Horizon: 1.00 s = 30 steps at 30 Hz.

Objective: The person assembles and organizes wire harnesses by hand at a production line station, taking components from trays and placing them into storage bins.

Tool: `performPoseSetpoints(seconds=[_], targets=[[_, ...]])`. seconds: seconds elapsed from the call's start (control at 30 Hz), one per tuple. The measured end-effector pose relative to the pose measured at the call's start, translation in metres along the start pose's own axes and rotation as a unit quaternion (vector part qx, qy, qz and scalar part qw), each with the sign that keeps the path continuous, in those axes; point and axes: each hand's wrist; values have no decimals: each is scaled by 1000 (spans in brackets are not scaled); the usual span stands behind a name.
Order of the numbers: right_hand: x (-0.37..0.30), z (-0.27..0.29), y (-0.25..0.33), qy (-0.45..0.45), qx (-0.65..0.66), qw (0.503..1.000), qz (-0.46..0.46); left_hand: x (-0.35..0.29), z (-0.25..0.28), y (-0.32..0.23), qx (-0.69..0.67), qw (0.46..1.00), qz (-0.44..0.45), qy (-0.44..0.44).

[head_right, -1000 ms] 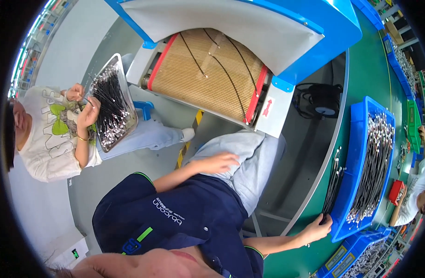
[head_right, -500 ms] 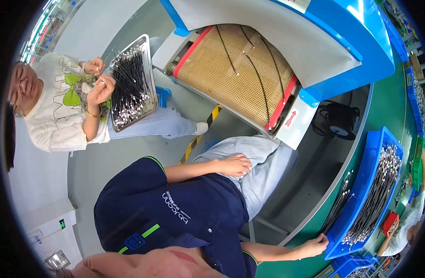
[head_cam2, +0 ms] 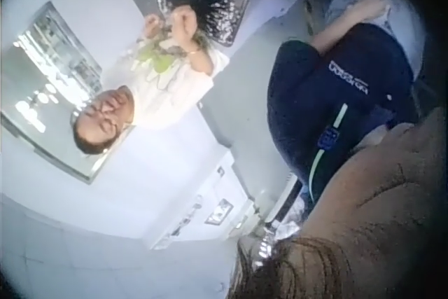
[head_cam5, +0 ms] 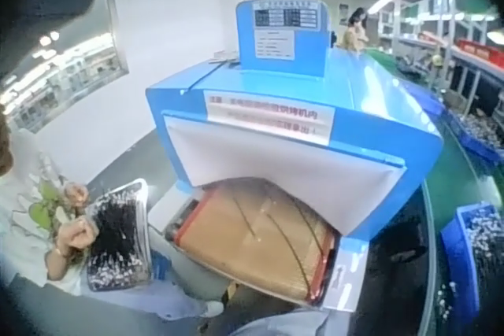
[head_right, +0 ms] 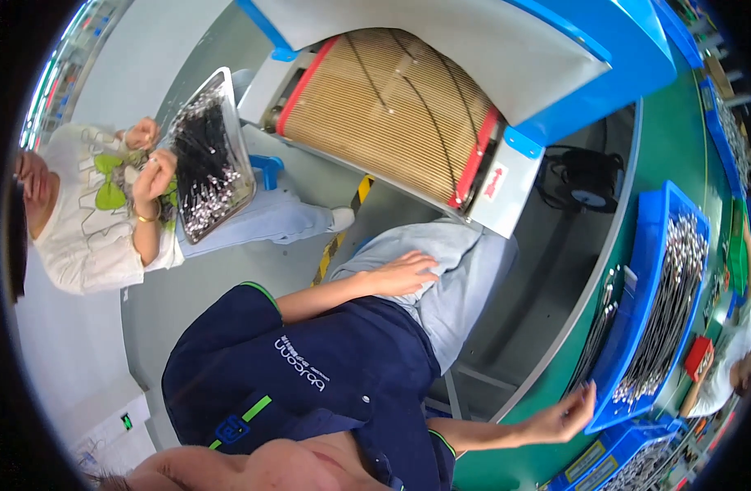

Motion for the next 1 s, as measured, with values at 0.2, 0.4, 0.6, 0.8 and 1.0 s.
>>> performPoseSetpoints(seconds=[0.2, 0.4, 0.6, 0.8, 1.0], targets=[[-45, -60, 63, 308, 171, 934, 54, 25, 85, -59, -36, 976, -5, -215], [-59, -87, 63, 338, 197, 920, 32, 6, 108, -26, 89, 975, 143, -142], [-72, -108, 53, 381, 290, 876, 60, -1, 89, -26, -15, 989, 132, -60], [-61, -115, 62, 391, 289, 874, 1, 6, 106, -30, -119, 979, 162, -35], [-64, -122, 66, 370, 308, 874, 63, 15, 115, -33, -107, 985, 130, -30]])
Point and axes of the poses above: each hand's wrist, its own x-axis towards the middle knuckle, its own z-axis out of the back of the hand, y = z × x, and after that the axes turned 3 degrees about -y, right-handed
